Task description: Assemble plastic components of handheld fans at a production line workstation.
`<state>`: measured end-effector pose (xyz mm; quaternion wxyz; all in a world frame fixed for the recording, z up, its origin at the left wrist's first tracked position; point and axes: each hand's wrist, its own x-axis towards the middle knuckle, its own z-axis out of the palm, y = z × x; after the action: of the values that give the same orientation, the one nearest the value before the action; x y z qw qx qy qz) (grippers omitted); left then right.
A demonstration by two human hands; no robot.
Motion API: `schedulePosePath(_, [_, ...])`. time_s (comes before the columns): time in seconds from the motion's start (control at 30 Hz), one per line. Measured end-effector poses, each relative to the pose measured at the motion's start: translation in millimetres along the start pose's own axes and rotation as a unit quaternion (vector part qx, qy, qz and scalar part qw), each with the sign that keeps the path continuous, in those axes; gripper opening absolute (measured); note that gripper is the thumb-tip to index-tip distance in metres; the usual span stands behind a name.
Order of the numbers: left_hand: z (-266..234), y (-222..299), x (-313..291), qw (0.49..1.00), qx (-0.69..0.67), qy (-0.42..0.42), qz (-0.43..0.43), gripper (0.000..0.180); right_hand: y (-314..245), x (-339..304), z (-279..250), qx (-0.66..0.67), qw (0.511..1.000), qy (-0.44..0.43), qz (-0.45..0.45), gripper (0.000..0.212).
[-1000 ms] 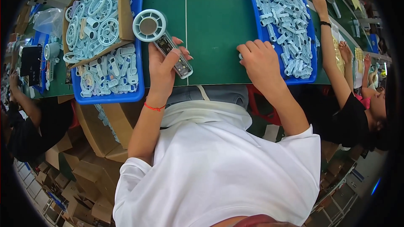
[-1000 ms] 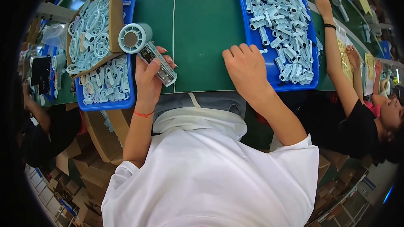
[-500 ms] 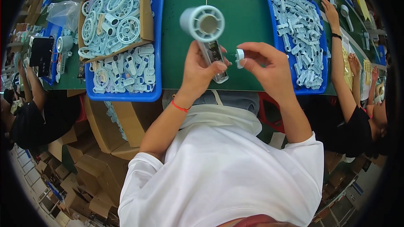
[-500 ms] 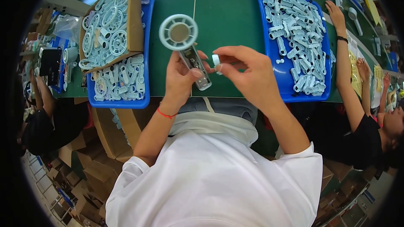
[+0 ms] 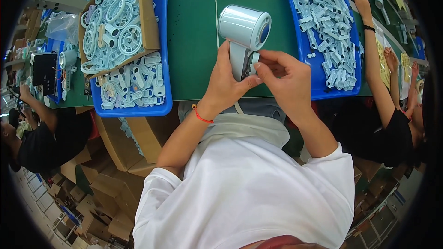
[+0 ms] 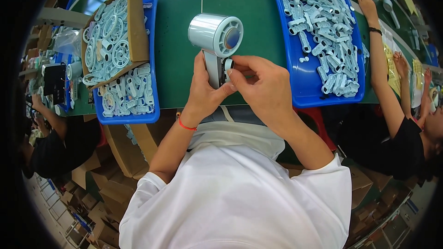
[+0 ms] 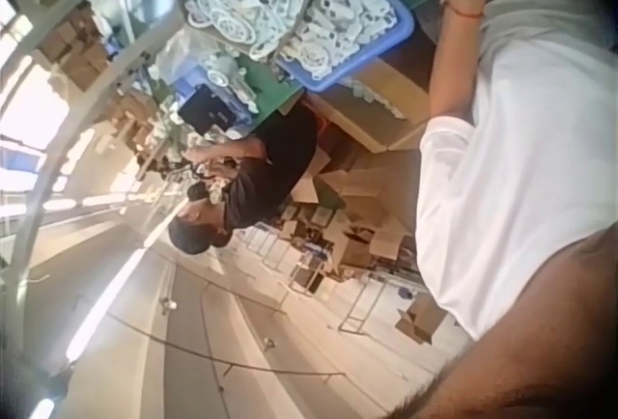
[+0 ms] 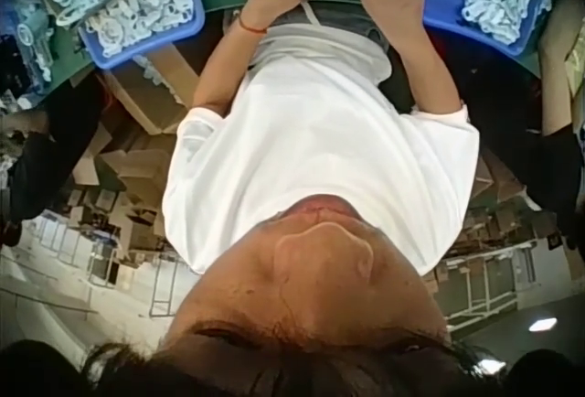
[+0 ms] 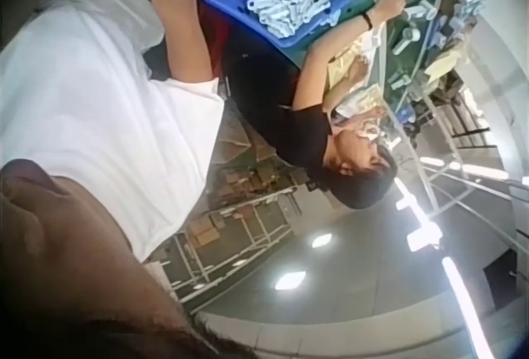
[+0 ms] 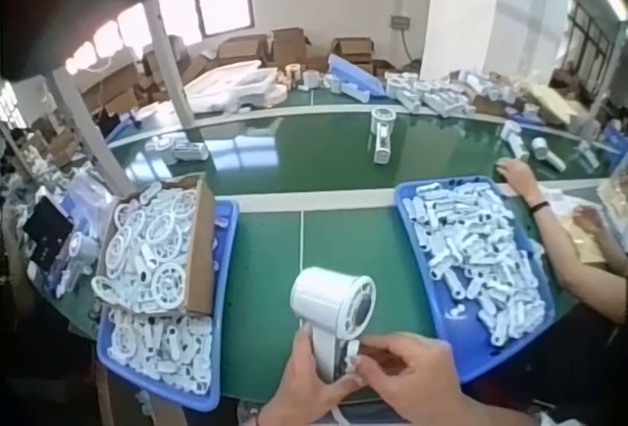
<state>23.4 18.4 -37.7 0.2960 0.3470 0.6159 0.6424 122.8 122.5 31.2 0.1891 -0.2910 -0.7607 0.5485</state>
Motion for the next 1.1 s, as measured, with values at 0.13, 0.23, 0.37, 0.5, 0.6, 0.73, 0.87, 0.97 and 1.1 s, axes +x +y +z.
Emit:
schedulePosePath(0.13, [0.7, -1.5, -0.2, 0.998, 0.047, 0.007, 0.044, 0.091, 0.6, 2.1, -0.1, -0.035, 0.999, 0.014, -0.015, 0.024])
schedulePosePath(0.23, [0.9, -0.4, -0.7, 0.998, 0.056, 0.01, 0.036, 0.09, -4.2, 4.1, -2.3, -0.041, 0.999, -0.001, 0.011, 0.023])
schedulePosePath(0.37, [2.3, 0.2, -0.2, 0.994, 0.094, 0.023, 0.055, 0.085, -2.2, 7.4, -3.8, -0.033, 0.999, -0.017, -0.002, 0.021])
schedulePosePath(0.5, [4.9, 2.9, -1.4, 0.993, 0.099, 0.034, 0.063, 0.079, -1.9, 8.6, -3.3, -0.035, 0.999, -0.007, 0.001, 0.021])
schedulePosePath(0.6, [6.3, 3.0, -2.3, 0.989, 0.119, 0.052, 0.069, 0.073, -1.4, 11.0, -3.9, -0.046, 0.999, -0.009, 0.02, 0.02])
schedulePosePath(0.73, [6.6, 3.5, -2.7, 0.986, 0.148, 0.055, 0.056, 0.064, 7.5, 20.0, -10.1, 0.038, 0.991, -0.064, 0.112, 0.021])
schedulePosePath(0.87, [5.7, 4.7, -4.9, 0.979, 0.184, 0.047, 0.079, 0.057, 19.8, 25.6, -10.5, 0.102, 0.97, -0.129, 0.182, 0.025])
schedulePosePath(0.97, [0.2, 12.5, 2.3, 0.996, 0.059, -0.013, -0.063, 0.06, 23.1, 17.6, 2.6, 0.066, 0.988, -0.111, 0.088, 0.029])
schedulePosePath(1.1, [4.2, 9.8, -3.1, 0.996, 0.047, -0.058, 0.04, 0.08, 30.0, 12.8, 17.5, 0.115, 0.989, -0.045, -0.08, 0.043])
